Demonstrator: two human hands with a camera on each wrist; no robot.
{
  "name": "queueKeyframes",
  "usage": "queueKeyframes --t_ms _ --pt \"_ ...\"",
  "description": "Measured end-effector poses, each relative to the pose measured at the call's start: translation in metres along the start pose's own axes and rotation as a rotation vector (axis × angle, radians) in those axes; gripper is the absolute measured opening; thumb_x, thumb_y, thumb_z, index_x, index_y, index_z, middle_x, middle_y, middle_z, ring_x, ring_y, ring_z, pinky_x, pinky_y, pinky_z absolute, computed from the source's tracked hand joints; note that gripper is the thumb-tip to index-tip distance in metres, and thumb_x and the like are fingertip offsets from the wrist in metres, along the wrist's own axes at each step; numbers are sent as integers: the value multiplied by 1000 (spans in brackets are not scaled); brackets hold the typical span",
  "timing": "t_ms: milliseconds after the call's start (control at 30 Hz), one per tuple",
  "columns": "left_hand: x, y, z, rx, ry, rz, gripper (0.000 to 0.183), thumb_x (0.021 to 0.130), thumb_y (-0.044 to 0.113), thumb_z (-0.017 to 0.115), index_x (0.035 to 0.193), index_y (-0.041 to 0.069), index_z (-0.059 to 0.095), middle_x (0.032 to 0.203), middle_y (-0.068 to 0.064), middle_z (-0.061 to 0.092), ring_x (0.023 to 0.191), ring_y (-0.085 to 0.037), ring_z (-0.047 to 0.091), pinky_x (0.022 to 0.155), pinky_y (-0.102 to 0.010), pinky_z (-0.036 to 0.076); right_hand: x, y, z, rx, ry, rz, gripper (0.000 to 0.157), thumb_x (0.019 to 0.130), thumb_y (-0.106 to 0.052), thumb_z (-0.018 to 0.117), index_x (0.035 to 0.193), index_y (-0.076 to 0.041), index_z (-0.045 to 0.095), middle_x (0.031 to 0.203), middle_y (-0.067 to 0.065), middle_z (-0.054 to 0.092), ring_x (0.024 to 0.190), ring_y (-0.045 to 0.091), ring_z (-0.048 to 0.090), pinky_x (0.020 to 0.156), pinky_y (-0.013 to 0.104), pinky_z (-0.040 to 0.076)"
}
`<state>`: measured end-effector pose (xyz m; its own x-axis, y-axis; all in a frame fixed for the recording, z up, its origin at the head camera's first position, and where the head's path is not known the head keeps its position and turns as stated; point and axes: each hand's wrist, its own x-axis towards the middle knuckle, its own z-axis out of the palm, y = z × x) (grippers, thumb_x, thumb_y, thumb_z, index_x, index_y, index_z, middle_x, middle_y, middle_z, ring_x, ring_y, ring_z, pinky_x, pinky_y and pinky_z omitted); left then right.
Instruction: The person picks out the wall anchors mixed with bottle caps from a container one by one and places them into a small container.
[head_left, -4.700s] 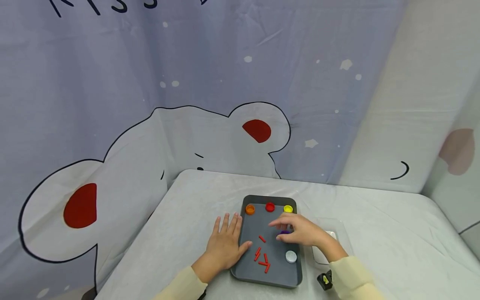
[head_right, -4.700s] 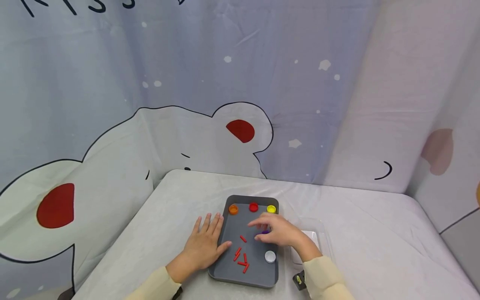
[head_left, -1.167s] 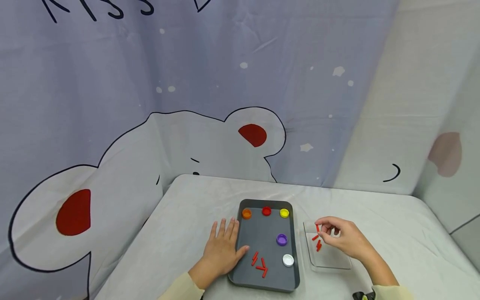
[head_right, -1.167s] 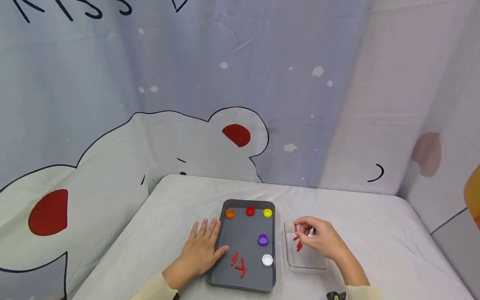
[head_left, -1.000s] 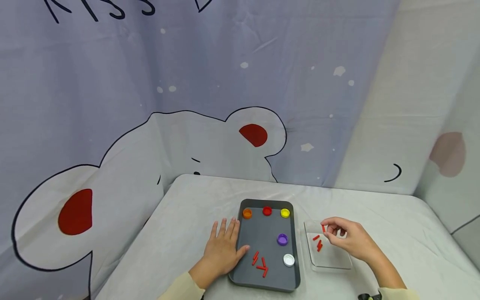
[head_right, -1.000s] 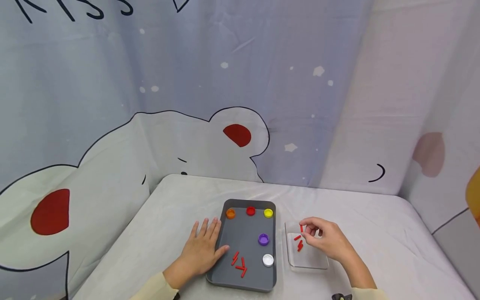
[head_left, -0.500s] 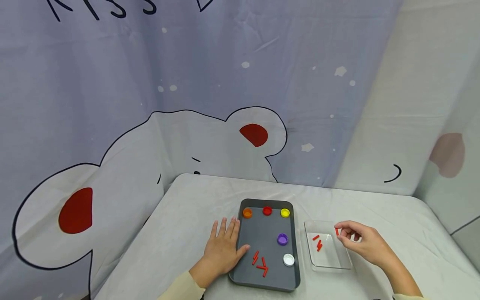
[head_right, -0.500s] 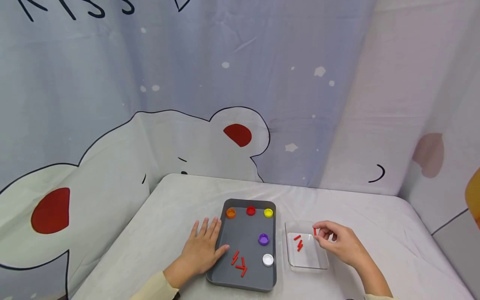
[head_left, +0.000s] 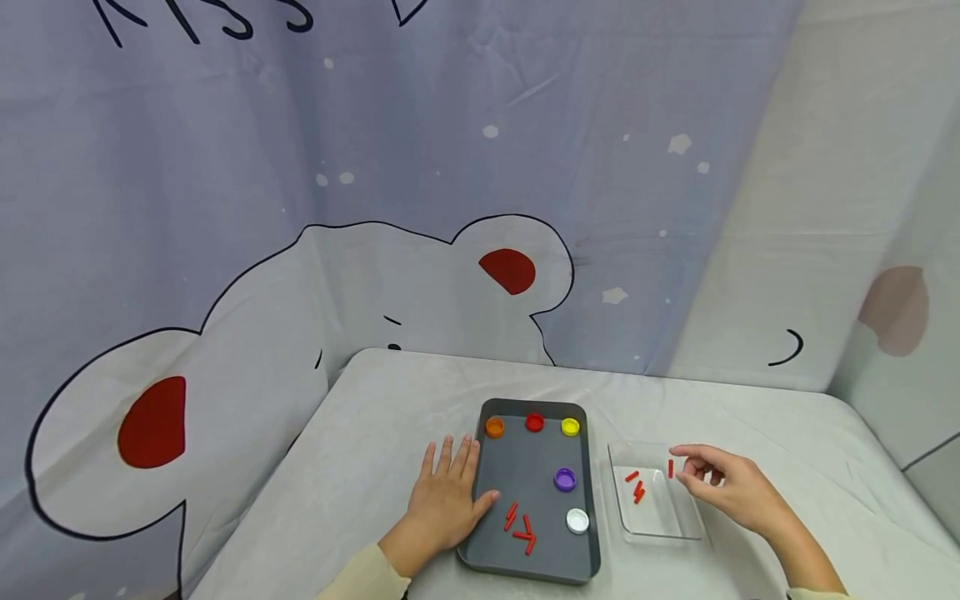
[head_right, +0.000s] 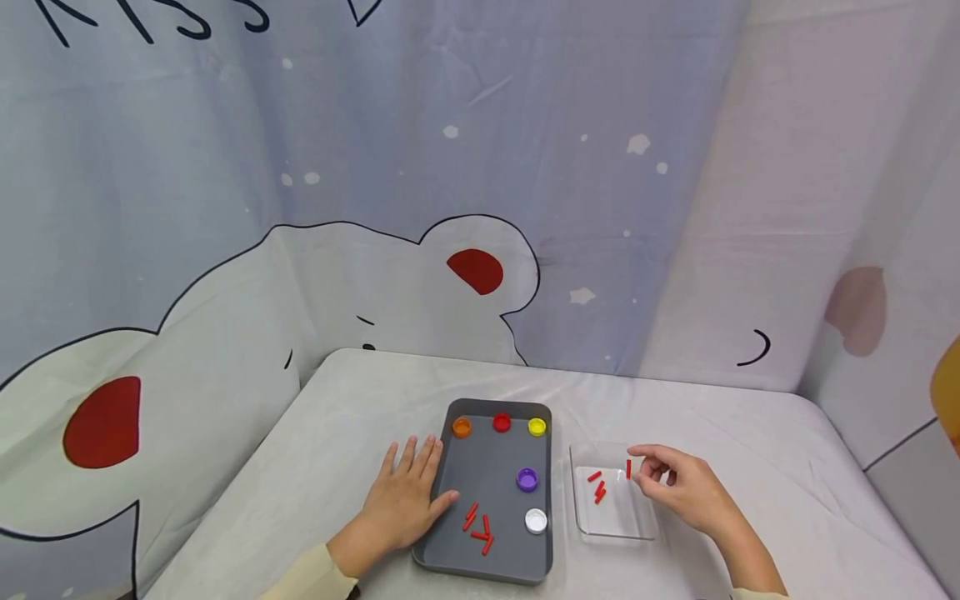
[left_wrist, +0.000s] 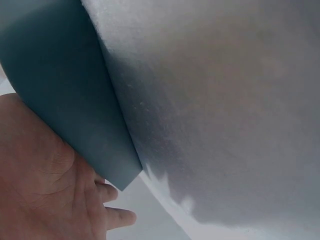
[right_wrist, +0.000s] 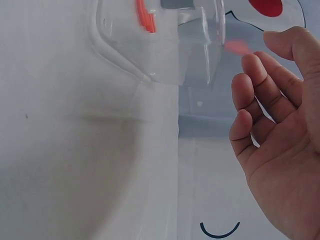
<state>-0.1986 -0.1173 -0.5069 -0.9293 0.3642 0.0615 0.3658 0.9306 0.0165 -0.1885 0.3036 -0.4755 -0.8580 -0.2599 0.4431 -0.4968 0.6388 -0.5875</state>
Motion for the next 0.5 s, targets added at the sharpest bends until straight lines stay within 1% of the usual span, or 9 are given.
queueKeyframes --t_ms 100,167,333,500 --pt "0 -1 1 2 12 4 80 102 60 43 157 3 34 163 -15 33 150 -41 27 121 -60 15 1 0 0 -2 -14 24 26 86 -2 76 112 -6 74 79 -16 63 70 1 54 63 18 44" --pt "-1 -1 1 3 10 5 80 102 59 43 157 3 34 163 -15 33 150 -41 28 121 -60 16 2 -1 2 -2 -24 48 26 87 -3 75 113 -7 74 80 -16 63 71 1 54 63 19 44" --pt "-2 0 -2 7 1 4 80 102 60 43 157 3 34 163 -14 33 150 -40 28 121 -59 17 10 -10 8 17 -56 54 25 89 -4 73 113 -9 74 81 -15 62 71 2 53 64 21 44" --pt "0 0 -1 6 3 3 80 102 60 42 158 3 33 164 -14 32 150 -41 27 121 -60 16 21 -24 22 41 -114 39 25 91 -5 72 115 -9 73 80 -17 62 72 1 53 64 22 46"
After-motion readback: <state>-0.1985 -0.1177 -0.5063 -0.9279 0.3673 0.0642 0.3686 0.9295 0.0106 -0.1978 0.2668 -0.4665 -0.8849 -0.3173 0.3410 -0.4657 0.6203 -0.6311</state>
